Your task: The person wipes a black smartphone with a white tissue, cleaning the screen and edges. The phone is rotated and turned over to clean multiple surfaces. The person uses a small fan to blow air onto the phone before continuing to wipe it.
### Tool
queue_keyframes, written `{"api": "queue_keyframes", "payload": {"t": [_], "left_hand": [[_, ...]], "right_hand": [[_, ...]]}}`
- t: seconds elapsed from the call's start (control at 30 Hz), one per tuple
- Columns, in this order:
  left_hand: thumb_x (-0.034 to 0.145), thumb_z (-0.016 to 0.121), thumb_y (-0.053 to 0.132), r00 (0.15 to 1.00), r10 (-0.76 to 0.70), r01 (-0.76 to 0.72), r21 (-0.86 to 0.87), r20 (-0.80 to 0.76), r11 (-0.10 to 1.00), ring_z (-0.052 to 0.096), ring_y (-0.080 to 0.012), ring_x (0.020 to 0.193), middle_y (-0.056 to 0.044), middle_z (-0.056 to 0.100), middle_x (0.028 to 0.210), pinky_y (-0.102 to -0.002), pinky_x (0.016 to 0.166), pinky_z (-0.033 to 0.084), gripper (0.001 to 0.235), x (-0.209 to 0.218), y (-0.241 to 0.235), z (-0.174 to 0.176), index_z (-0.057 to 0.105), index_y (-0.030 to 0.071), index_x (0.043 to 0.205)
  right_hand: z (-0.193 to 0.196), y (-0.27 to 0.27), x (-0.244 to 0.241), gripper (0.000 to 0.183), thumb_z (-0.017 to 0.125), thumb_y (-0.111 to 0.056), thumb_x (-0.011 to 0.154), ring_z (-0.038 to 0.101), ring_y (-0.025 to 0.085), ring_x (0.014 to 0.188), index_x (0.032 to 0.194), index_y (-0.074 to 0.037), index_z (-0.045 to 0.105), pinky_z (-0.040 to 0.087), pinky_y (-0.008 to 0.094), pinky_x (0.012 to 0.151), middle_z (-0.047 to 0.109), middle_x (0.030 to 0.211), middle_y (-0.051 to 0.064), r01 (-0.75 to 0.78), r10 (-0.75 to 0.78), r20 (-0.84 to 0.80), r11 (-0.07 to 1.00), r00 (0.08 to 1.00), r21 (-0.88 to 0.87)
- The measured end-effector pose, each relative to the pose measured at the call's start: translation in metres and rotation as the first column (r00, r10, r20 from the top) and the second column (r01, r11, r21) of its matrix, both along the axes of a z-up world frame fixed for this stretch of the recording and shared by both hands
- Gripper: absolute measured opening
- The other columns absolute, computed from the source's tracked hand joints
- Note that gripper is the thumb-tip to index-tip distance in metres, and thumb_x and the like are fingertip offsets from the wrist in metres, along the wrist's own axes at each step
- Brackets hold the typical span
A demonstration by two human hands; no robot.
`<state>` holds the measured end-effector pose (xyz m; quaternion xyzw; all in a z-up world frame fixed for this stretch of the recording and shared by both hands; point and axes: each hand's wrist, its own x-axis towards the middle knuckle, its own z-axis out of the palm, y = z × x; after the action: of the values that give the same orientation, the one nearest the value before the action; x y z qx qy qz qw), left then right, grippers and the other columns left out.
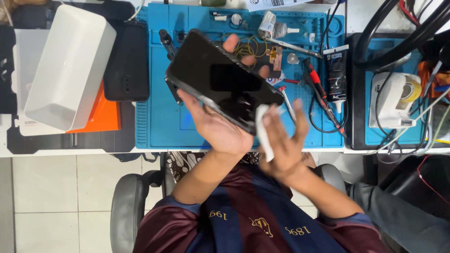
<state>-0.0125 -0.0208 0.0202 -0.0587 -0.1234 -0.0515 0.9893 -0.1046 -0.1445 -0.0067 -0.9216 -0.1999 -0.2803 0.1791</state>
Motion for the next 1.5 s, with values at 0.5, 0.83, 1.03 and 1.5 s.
{"api": "queue_keyframes", "payload": {"t": [0.5,0.83,1.03,1.5], "left_hand": [[0.114,0.024,0.073,0.986,0.166,-0.165,0.133,0.000,0.977,0.055,-0.0231,0.119,-0.016,0.055,0.139,-0.041,0.111,0.043,0.082,-0.002,0.006,0.011,0.031,0.003,0.156],[0.114,0.023,0.074,0.969,0.245,-0.238,0.207,-0.009,0.949,0.055,-0.0233,0.112,-0.017,0.057,0.132,-0.040,0.107,0.044,0.084,-0.003,-0.002,0.013,0.033,0.001,0.155],[0.111,0.024,0.074,0.958,0.285,-0.276,0.212,-0.015,0.938,0.055,-0.0236,0.112,-0.017,0.054,0.133,-0.042,0.110,0.045,0.086,0.006,0.007,0.007,0.031,0.002,0.158],[0.108,0.023,0.075,0.940,0.338,-0.317,0.266,-0.036,0.910,0.055,-0.0240,0.114,-0.017,0.052,0.136,-0.042,0.109,0.044,0.089,0.005,0.008,0.002,0.029,0.002,0.159]], "right_hand": [[-0.016,0.030,-0.010,0.046,0.039,-0.021,0.114,0.032,0.065,0.146,0.146,0.011,0.045,0.034,0.070,0.120,0.043,0.154,0.032,-0.022,0.029,-0.035,0.983,0.999,0.180],[0.012,0.029,0.024,0.046,0.033,-0.021,0.119,0.027,0.061,0.155,0.154,0.009,0.039,0.037,0.058,0.125,0.039,0.161,0.031,0.124,-0.110,-0.062,0.940,0.992,0.319],[0.034,0.062,0.007,0.047,0.035,-0.022,0.117,0.031,0.060,0.152,0.151,0.011,0.040,0.035,0.061,0.124,0.042,0.155,0.035,0.081,-0.024,-0.156,0.925,0.987,0.371],[0.027,0.066,0.007,0.047,0.035,-0.021,0.118,0.028,0.058,0.155,0.151,0.011,0.042,0.033,0.060,0.127,0.044,0.156,0.034,0.124,-0.034,-0.207,0.889,0.978,0.440]]}}
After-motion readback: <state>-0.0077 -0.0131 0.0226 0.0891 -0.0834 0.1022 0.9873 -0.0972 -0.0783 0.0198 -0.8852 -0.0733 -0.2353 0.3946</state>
